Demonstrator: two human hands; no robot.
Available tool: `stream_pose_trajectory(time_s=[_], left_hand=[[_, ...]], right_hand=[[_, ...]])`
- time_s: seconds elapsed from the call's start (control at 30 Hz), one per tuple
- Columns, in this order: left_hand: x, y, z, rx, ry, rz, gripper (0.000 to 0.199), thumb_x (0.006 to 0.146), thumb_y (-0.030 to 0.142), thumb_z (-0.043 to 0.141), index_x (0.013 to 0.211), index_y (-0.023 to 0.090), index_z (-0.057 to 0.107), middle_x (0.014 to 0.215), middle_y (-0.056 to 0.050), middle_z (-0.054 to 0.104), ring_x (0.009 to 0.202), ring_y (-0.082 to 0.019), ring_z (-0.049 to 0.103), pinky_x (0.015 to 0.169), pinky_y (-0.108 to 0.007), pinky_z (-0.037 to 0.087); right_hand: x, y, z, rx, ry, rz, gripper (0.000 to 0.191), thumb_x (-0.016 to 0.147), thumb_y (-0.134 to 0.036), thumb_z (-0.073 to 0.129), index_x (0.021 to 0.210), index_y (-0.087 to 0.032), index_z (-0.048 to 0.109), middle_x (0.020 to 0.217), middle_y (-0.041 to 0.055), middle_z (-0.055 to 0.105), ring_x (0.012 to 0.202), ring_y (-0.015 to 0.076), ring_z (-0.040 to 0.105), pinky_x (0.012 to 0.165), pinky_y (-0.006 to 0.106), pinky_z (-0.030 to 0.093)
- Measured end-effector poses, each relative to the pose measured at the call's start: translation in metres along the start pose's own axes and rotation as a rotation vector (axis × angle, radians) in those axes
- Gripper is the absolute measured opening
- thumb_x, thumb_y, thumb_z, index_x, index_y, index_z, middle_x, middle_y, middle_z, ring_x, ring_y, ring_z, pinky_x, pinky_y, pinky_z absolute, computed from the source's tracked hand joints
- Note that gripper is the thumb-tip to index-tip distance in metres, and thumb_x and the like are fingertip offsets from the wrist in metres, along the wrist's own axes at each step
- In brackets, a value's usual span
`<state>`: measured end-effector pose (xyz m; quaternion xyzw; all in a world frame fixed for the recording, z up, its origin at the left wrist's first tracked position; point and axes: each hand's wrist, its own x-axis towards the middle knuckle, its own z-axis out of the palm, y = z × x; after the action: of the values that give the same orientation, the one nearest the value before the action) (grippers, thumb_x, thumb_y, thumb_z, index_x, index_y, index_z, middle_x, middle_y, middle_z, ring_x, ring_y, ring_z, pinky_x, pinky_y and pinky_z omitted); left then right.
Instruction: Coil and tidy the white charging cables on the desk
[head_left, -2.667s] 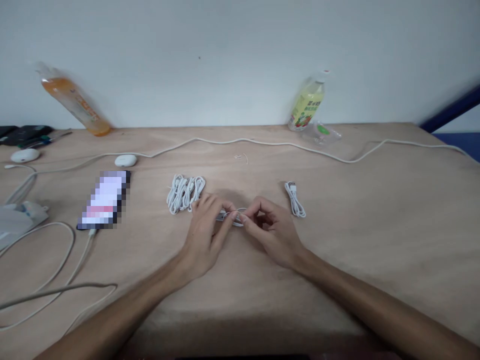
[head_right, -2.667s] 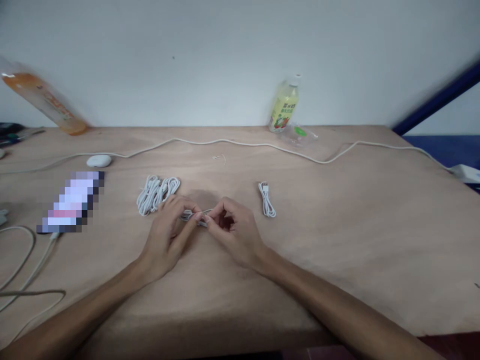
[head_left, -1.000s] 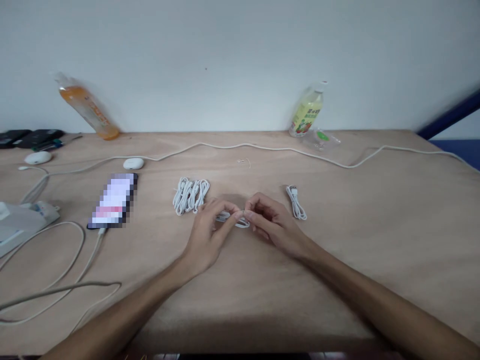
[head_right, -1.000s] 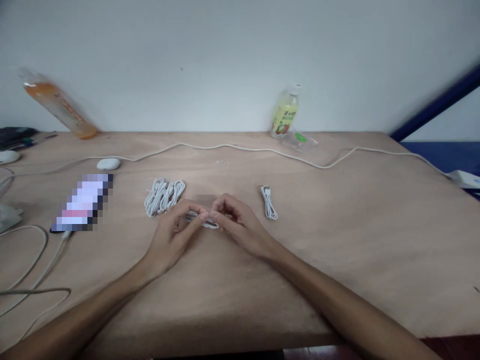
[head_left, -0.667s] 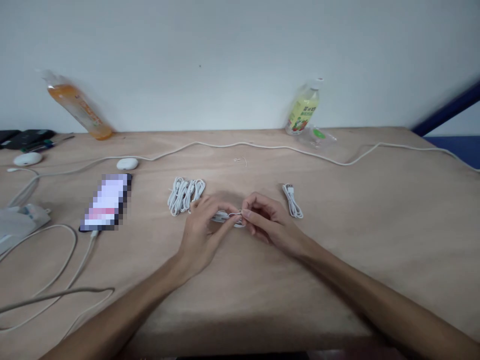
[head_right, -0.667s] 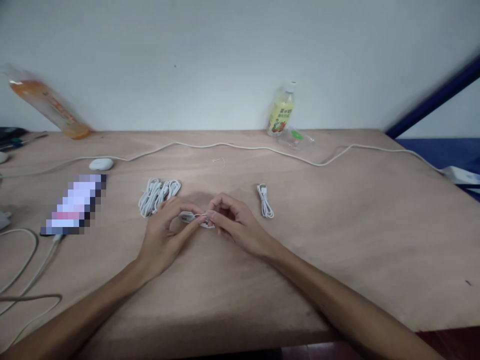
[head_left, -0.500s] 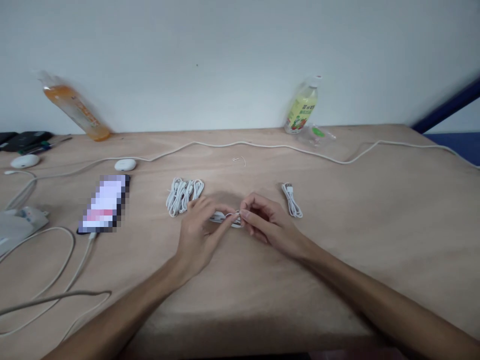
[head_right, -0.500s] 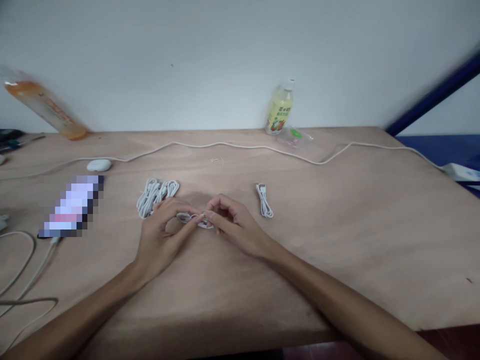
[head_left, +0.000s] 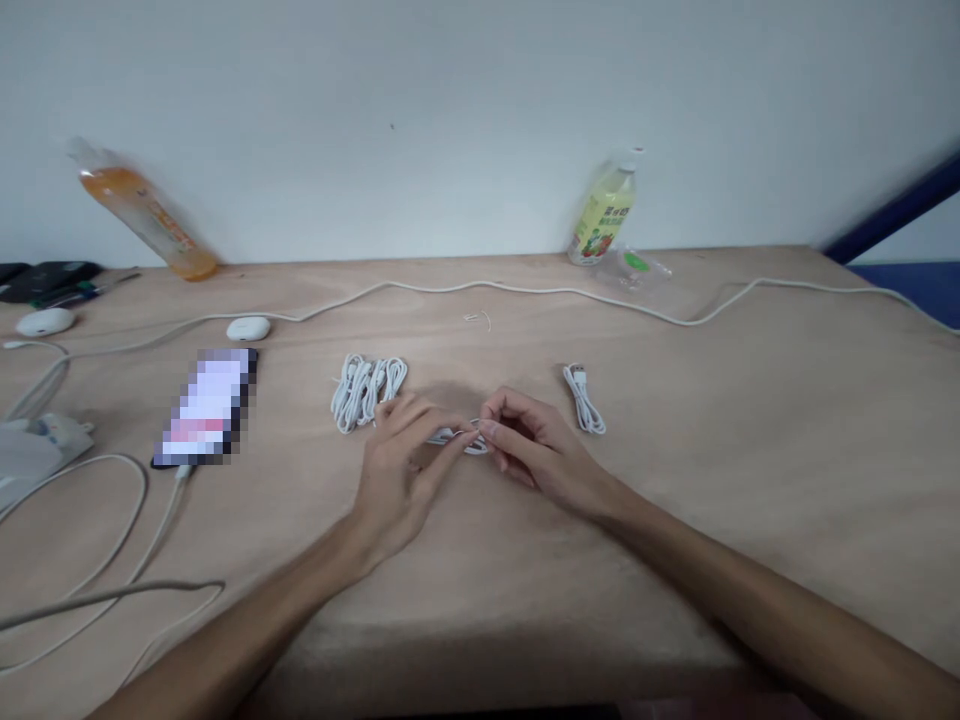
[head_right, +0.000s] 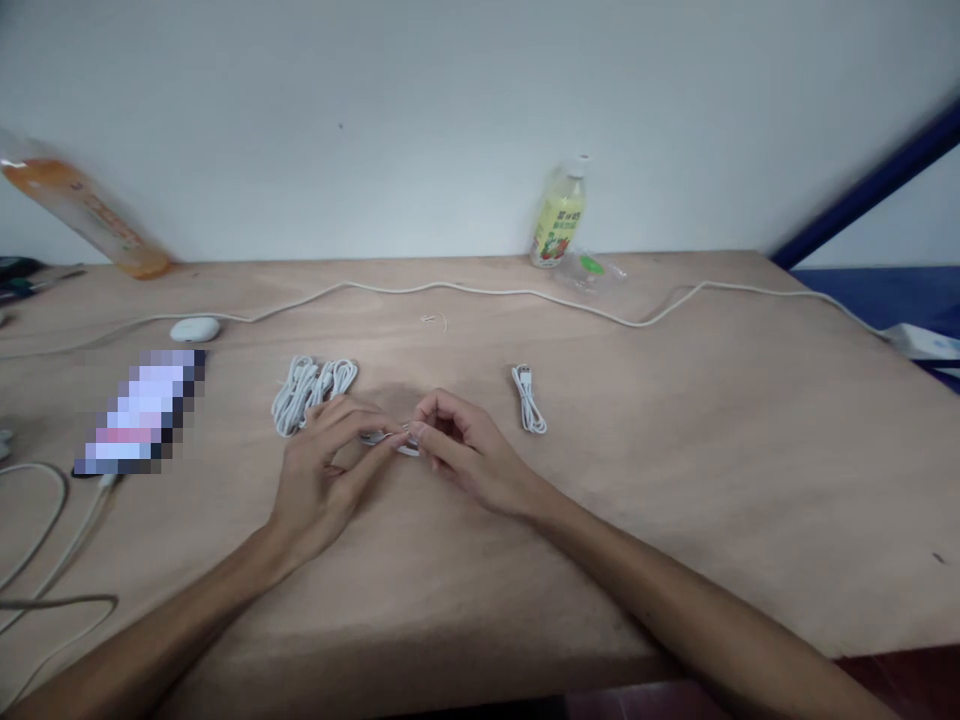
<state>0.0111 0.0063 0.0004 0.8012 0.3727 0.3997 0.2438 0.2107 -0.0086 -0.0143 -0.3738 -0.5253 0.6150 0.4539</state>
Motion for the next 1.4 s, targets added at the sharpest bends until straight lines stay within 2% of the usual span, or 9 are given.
stream_pose_trajectory(time_s=[0.17,0.4,0.73,0.87,1.07,1.23,1.4], left_hand=[[0.0000,-0.0001,0.0015,-0.027,0.012,-0.015,0.013,0.103,0.027,0.070,0.091,0.026,0.075,0.086,0.001,0.077,0.084,-0.023,0.067,0.095,-0.042,0.045],[-0.0009,-0.0009,0.0037,-0.093,0.045,-0.133,0.013,0.100,0.032,0.075,0.088,0.027,0.077,0.088,0.001,0.079,0.085,-0.023,0.067,0.095,-0.043,0.045],[0.0000,-0.0008,0.0038,-0.129,0.049,-0.131,0.013,0.100,0.031,0.076,0.087,0.027,0.077,0.086,0.002,0.079,0.083,-0.022,0.067,0.092,-0.041,0.046],[-0.0011,-0.0027,0.0047,-0.139,0.060,-0.136,0.010,0.100,0.028,0.076,0.090,0.027,0.078,0.089,0.002,0.081,0.085,-0.022,0.071,0.092,-0.040,0.044],[-0.0011,-0.0030,0.0036,-0.166,0.049,-0.208,0.015,0.104,0.034,0.068,0.098,0.026,0.079,0.098,-0.001,0.084,0.093,-0.025,0.073,0.095,-0.042,0.045],[-0.0014,-0.0048,0.0047,-0.183,0.045,-0.214,0.014,0.103,0.034,0.070,0.095,0.026,0.079,0.094,-0.001,0.082,0.090,-0.024,0.072,0.095,-0.042,0.045],[-0.0001,-0.0047,0.0058,-0.240,0.081,-0.254,0.012,0.099,0.032,0.074,0.090,0.026,0.080,0.089,0.001,0.081,0.085,-0.022,0.070,0.091,-0.039,0.046]], right_hand=[[0.0002,-0.0006,-0.0006,-0.021,0.012,0.000,0.034,0.098,-0.051,0.072,0.087,-0.023,0.058,0.066,-0.0073,0.050,0.053,0.0094,0.039,0.046,0.023,0.027],[0.0016,-0.0006,-0.0031,-0.065,0.024,-0.037,0.031,0.099,-0.050,0.073,0.088,-0.023,0.062,0.066,-0.0068,0.050,0.053,0.0098,0.039,0.045,0.024,0.026],[0.0017,0.0007,-0.0039,-0.065,0.007,-0.064,0.029,0.100,-0.047,0.073,0.088,-0.023,0.063,0.069,-0.0068,0.052,0.053,0.0091,0.040,0.048,0.025,0.029],[0.0033,0.0011,-0.0063,-0.117,0.038,-0.097,0.029,0.099,-0.047,0.074,0.087,-0.022,0.065,0.070,-0.0059,0.053,0.055,0.0091,0.043,0.049,0.025,0.030],[0.0036,0.0025,-0.0077,-0.122,0.120,-0.104,0.033,0.096,-0.052,0.076,0.087,-0.022,0.066,0.066,-0.0067,0.052,0.052,0.0096,0.044,0.047,0.025,0.033],[0.0031,0.0019,-0.0077,-0.123,0.189,-0.128,0.035,0.096,-0.053,0.076,0.086,-0.022,0.064,0.064,-0.0073,0.052,0.050,0.0092,0.043,0.046,0.024,0.033],[0.0034,0.0009,-0.0079,-0.109,0.171,-0.107,0.035,0.097,-0.055,0.074,0.095,-0.021,0.067,0.064,-0.0075,0.053,0.050,0.0095,0.043,0.047,0.025,0.032]])
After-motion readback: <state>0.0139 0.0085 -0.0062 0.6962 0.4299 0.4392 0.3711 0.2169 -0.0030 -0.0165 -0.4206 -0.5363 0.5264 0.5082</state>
